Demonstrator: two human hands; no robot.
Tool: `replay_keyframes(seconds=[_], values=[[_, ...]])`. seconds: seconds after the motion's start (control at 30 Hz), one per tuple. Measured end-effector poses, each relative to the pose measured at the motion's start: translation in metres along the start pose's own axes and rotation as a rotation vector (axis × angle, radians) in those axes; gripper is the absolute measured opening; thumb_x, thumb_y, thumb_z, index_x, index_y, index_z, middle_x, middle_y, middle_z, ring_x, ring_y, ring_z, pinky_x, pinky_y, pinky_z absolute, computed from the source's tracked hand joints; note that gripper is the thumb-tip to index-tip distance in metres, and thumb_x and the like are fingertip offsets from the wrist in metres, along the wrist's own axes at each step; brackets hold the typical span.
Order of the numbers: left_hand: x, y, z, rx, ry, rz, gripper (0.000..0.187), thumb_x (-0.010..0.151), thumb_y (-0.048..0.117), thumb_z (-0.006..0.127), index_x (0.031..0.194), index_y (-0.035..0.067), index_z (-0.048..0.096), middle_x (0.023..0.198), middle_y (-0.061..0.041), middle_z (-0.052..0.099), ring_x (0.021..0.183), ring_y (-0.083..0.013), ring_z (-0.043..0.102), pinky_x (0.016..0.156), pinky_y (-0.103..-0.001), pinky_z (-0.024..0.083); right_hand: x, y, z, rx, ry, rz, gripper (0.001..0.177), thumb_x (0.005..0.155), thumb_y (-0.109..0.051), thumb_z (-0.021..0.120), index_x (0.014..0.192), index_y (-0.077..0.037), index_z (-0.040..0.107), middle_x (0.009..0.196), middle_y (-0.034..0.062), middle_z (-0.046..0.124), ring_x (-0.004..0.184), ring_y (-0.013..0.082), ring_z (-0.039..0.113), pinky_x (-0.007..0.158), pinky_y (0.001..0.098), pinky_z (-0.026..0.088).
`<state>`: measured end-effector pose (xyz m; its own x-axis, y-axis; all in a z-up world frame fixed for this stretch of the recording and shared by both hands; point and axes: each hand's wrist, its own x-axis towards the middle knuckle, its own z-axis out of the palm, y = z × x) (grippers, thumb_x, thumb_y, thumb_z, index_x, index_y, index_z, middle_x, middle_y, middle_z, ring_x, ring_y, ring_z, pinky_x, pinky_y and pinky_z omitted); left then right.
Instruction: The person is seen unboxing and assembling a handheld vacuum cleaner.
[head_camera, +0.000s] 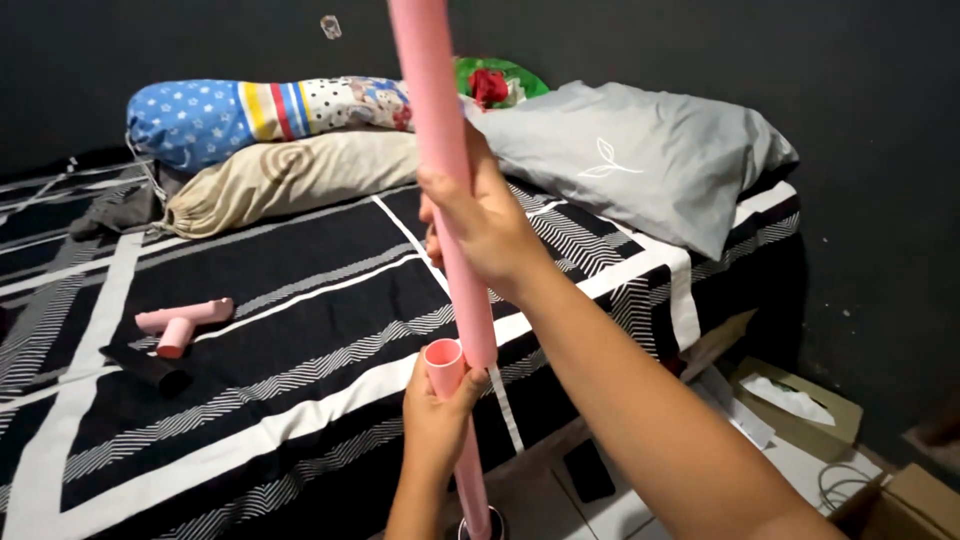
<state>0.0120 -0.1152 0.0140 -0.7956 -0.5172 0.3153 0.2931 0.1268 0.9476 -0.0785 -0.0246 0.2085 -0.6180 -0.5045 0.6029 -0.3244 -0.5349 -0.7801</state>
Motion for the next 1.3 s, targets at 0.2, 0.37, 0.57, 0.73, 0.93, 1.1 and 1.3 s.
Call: replay_keyframes(seconds=[0.2,0.37,0.57,0.73,0.93,1.1,1.3], values=[[0.0,0.006,0.002,0.018,-0.006,-0.008,0.034,0.081,0.024,0.081,0.105,0.008,0.063,0.08,0.002,0.058,0.071,-0.0085,0.055,0.064,-0.027,0.05,0.025,-0.012,0.01,0.072,-0.025,-0.076,0.069,0.102,-0.037,0.059,0.159,-0.018,0.026,0.083,0.0048,0.057,0.056,0.0094,0.058,0.049,0.0277,0.054],[0.0,0.008,0.005,0.087,0.017,-0.034,0.034,0.082,0.027,0.082,0.1,0.007,0.061,0.079,0.002,0.059,0.071,-0.0079,0.056,0.065,-0.027,0.05,0.018,-0.004,0.017,0.076,-0.032,-0.091,0.069,0.102,-0.037,0.058,0.159,-0.017,0.025,0.082,0.0043,0.057,0.055,0.0094,0.058,0.048,0.0282,0.054],[-0.002,0.004,0.006,0.09,0.022,-0.001,0.034,0.081,0.025,0.083,0.1,0.006,0.062,0.079,0.002,0.063,0.071,-0.0069,0.057,0.065,-0.025,0.051,0.01,0.002,0.02,0.082,-0.059,-0.063,0.068,0.103,-0.037,0.059,0.159,-0.016,0.026,0.082,0.0036,0.056,0.056,0.0087,0.057,0.048,0.0276,0.053],[-0.011,0.03,0.012,0.174,0.079,-0.119,0.032,0.08,0.022,0.084,0.1,0.006,0.064,0.074,0.0,0.065,0.067,-0.0076,0.056,0.062,-0.025,0.048,0.012,0.003,0.023,0.085,-0.067,-0.035,0.07,0.101,-0.036,0.06,0.159,-0.018,0.026,0.08,0.003,0.056,0.055,0.008,0.057,0.047,0.0268,0.054],[-0.021,0.04,0.01,0.081,0.049,-0.088,0.027,0.082,0.018,0.082,0.099,0.004,0.066,0.076,0.002,0.063,0.069,-0.0046,0.054,0.062,-0.023,0.047,0.008,0.009,0.027,0.128,-0.061,0.04,0.07,0.098,-0.033,0.062,0.157,-0.017,0.029,0.078,0.0023,0.057,0.053,0.0083,0.058,0.046,0.0269,0.053],[-0.021,0.044,0.001,0.112,0.142,-0.116,0.021,0.081,0.011,0.081,0.092,0.002,0.067,0.07,0.0,0.06,0.064,-0.0064,0.05,0.057,-0.026,0.044,0.002,0.014,0.032,0.167,-0.038,0.007,0.05,0.092,-0.014,0.071,0.135,-0.003,0.049,0.073,0.0021,0.057,0.051,0.0105,0.057,0.047,0.0289,0.053],[-0.025,0.039,-0.012,0.056,0.187,-0.102,0.017,0.078,0.007,0.079,0.087,0.002,0.066,0.061,0.0,0.06,0.052,-0.0079,0.053,0.048,-0.027,0.043,0.001,0.024,0.052,0.185,-0.06,0.053,0.027,0.09,-0.014,0.072,0.108,-0.003,0.056,0.07,0.0023,0.059,0.052,0.011,0.059,0.05,0.0286,0.053]])
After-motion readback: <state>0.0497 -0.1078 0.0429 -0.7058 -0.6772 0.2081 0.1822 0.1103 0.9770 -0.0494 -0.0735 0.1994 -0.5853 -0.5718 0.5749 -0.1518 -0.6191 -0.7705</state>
